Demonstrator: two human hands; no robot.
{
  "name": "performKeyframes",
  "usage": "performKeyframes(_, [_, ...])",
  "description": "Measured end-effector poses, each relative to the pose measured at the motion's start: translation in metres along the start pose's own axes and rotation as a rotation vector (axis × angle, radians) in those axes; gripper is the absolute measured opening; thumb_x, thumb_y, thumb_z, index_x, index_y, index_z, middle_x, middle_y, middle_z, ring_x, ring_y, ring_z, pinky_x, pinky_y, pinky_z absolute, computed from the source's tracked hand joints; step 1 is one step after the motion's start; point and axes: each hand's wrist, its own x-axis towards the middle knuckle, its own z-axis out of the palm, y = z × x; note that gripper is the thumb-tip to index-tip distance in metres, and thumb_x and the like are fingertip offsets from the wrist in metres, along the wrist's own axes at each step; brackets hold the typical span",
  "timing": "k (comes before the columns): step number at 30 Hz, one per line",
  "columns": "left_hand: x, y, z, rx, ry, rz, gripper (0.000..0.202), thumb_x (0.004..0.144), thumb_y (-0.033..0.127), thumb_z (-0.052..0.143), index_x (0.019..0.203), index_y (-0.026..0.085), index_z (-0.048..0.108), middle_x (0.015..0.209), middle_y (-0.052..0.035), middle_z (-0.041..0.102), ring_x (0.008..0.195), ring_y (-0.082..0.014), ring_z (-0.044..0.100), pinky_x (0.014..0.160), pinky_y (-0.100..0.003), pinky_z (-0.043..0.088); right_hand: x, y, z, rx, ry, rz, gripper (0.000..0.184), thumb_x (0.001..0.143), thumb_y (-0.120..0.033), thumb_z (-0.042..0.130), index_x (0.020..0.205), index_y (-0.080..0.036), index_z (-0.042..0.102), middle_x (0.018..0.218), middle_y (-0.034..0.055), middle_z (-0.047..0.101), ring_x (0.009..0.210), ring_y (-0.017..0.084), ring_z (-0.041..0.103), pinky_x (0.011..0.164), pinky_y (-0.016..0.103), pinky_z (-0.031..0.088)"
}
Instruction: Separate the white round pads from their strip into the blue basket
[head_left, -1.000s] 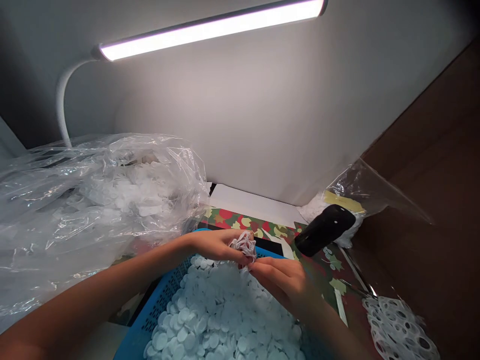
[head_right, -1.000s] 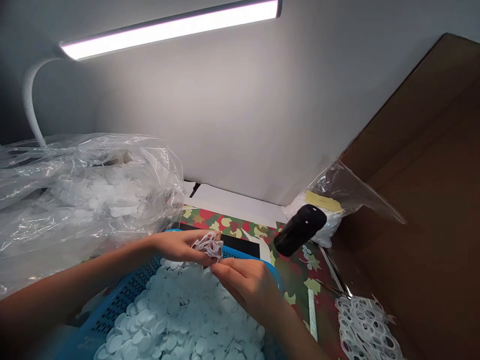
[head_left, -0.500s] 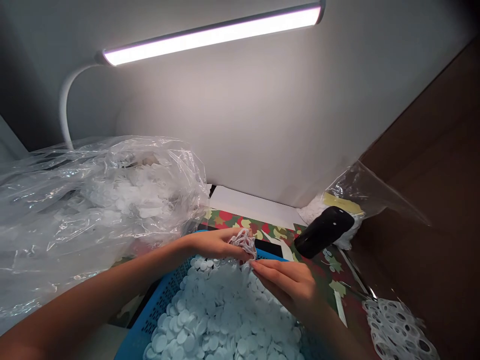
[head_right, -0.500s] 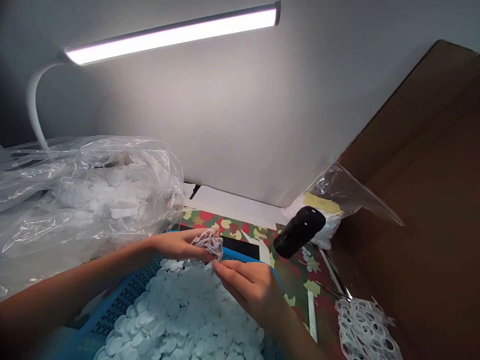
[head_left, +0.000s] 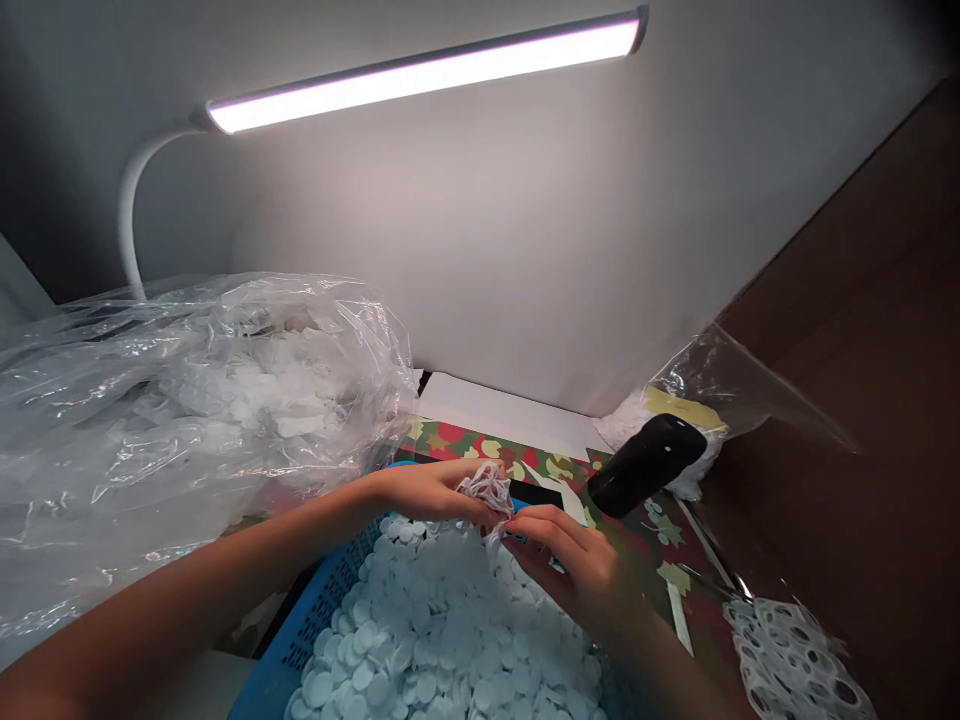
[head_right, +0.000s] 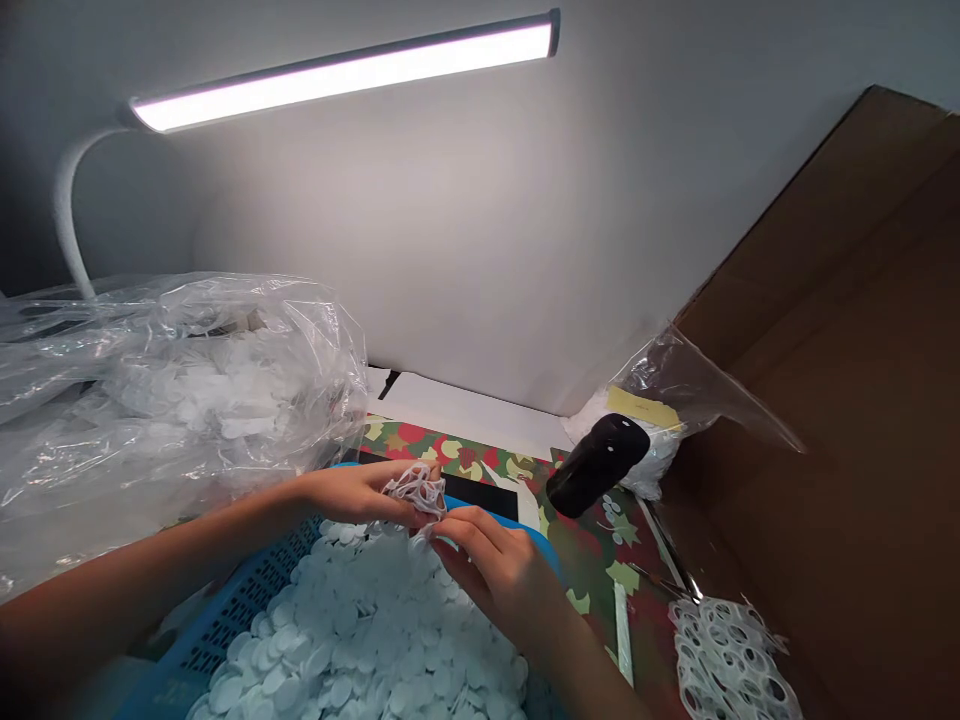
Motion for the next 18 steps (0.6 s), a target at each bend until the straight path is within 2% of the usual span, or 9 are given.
performKeyframes(2, [0.000, 0.000, 0.001, 0.014, -0.033, 0.008, 0.015, 0.081, 0.029, 0.059, 0.082, 0.017, 0.049, 0.074, 0.0021, 0.051, 0.070, -0.0113, 0.049, 0.063, -0.024, 0.037, 0.000, 0.001, 0.002, 0.002, -0.045, 0.037, 0.012, 0.093, -0.019, 0.049, 0.104, -0.020, 0.055, 0.093, 0.0042, 0.062, 0.068, 0.010, 0.061, 0.055, 0.018, 0.049])
performKeyframes(5, [0.001, -0.001, 0.002, 0.030, -0.059, 0.006, 0.012, 0.080, 0.025, 0.058, 0.083, 0.018, 0.049, 0.074, 0.0021, 0.053, 0.069, -0.0115, 0.049, 0.061, -0.024, 0.036, -0.001, 0.001, 0.003, 0.009, -0.055, 0.035, 0.010, 0.094, -0.020, 0.046, 0.099, -0.020, 0.054, 0.090, 0.0039, 0.059, 0.068, 0.010, 0.061, 0.058, 0.019, 0.049])
performKeyframes(10, [0.000, -0.001, 0.003, 0.094, 0.019, -0.020, 0.009, 0.076, 0.018, 0.054, 0.080, 0.018, 0.045, 0.069, 0.0044, 0.044, 0.061, -0.0099, 0.041, 0.054, -0.022, 0.031, 0.000, -0.002, 0.000, 0.096, -0.147, 0.012, 0.012, 0.092, -0.012, 0.045, 0.098, -0.019, 0.051, 0.098, 0.0067, 0.059, 0.081, 0.013, 0.061, 0.071, 0.022, 0.051])
performKeyframes(14, [-0.001, 0.000, 0.003, 0.114, 0.095, -0.020, 0.007, 0.074, 0.015, 0.048, 0.077, 0.018, 0.042, 0.068, 0.0048, 0.035, 0.059, -0.0095, 0.033, 0.052, -0.023, 0.027, 0.002, -0.007, -0.005, 0.202, -0.177, 0.042, 0.017, 0.082, -0.006, 0.051, 0.092, -0.019, 0.049, 0.107, 0.0085, 0.055, 0.094, 0.016, 0.059, 0.081, 0.025, 0.049])
performKeyframes(18, [0.000, 0.002, 0.003, 0.145, 0.115, -0.050, 0.003, 0.075, 0.018, 0.047, 0.076, 0.018, 0.044, 0.069, 0.0038, 0.040, 0.061, -0.0102, 0.037, 0.054, -0.023, 0.029, 0.002, -0.010, -0.008, 0.247, -0.219, 0.093, 0.022, 0.070, -0.003, 0.055, 0.081, -0.020, 0.047, 0.109, 0.0070, 0.052, 0.094, 0.016, 0.058, 0.078, 0.025, 0.049])
